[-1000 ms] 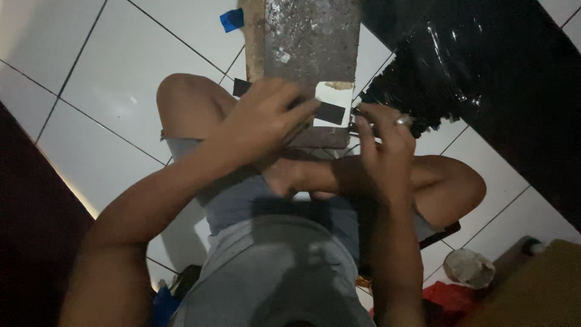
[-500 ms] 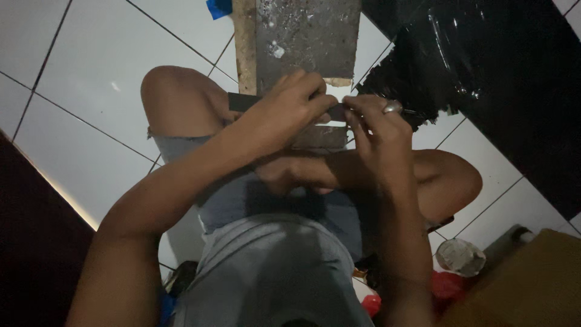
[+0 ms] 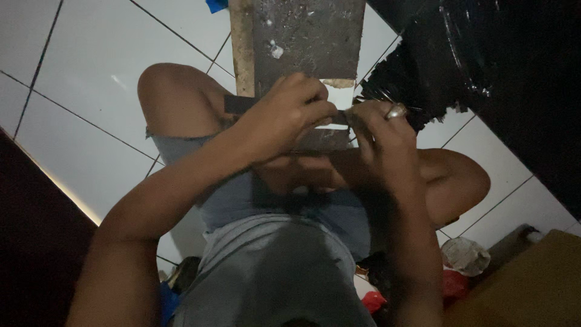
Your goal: The person sits cross-legged on the floor and uses scissors to cut a black sheet of material into thin strips. The person holds the material against a wooden board and repeatedly cuts strips, which accumulate on the floor.
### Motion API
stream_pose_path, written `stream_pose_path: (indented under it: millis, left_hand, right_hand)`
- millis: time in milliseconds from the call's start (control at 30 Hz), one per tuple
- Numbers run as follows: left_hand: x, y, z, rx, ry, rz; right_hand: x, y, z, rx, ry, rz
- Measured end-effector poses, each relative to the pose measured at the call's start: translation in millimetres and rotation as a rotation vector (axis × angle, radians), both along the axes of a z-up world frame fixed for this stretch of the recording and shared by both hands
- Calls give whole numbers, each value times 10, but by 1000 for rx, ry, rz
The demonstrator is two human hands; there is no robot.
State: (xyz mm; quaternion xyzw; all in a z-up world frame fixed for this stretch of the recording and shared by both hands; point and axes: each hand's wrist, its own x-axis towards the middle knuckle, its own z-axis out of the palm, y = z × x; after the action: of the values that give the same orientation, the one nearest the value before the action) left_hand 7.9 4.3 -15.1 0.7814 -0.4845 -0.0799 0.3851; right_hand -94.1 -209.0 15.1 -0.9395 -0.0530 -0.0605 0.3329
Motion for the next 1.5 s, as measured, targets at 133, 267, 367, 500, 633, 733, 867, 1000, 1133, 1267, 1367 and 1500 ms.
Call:
stream_pose_path:
  millis: [133, 267, 367, 500, 633, 733, 867, 1000, 1133, 1267, 1367, 1500]
  left_hand:
    - [-13, 3, 21, 60, -93, 7]
    - [27, 68, 70, 27, -81, -70]
    - [35, 62, 84, 117, -140, -82]
    - [14, -53, 104, 142, -211, -18]
    - [-79, -98, 169, 24, -16, -8]
    - [-104, -121, 203, 0, -30, 32]
    - [-85, -113, 142, 20, 17, 58]
    - [-75, -33, 55, 52, -14, 68]
    - [-53, 36, 50, 16, -19, 50]
    - [-44, 21, 52, 47, -14, 46]
    - [-33, 3, 63, 61, -32, 52]
    - [-18, 19, 96, 52, 19, 45]
  right_hand:
    - [-40, 12, -29, 11, 129, -41]
    - [-73, -8, -67, -334, -90, 56]
    - [-131, -89, -90, -206, -94, 45]
    - [-162, -36, -251, 364, 161, -318]
    - [-93, 173, -502, 671, 205, -501]
    - [-19, 297, -563, 801, 199, -554]
    - [27, 330, -538, 926, 214, -601]
    - [30, 270, -546, 888, 194, -536]
    - [55, 232, -549, 900, 213, -538]
    - [76, 202, -559, 963, 285, -592]
    - [105, 150, -606, 957, 357, -674]
    - [151, 46, -752, 850, 312, -589]
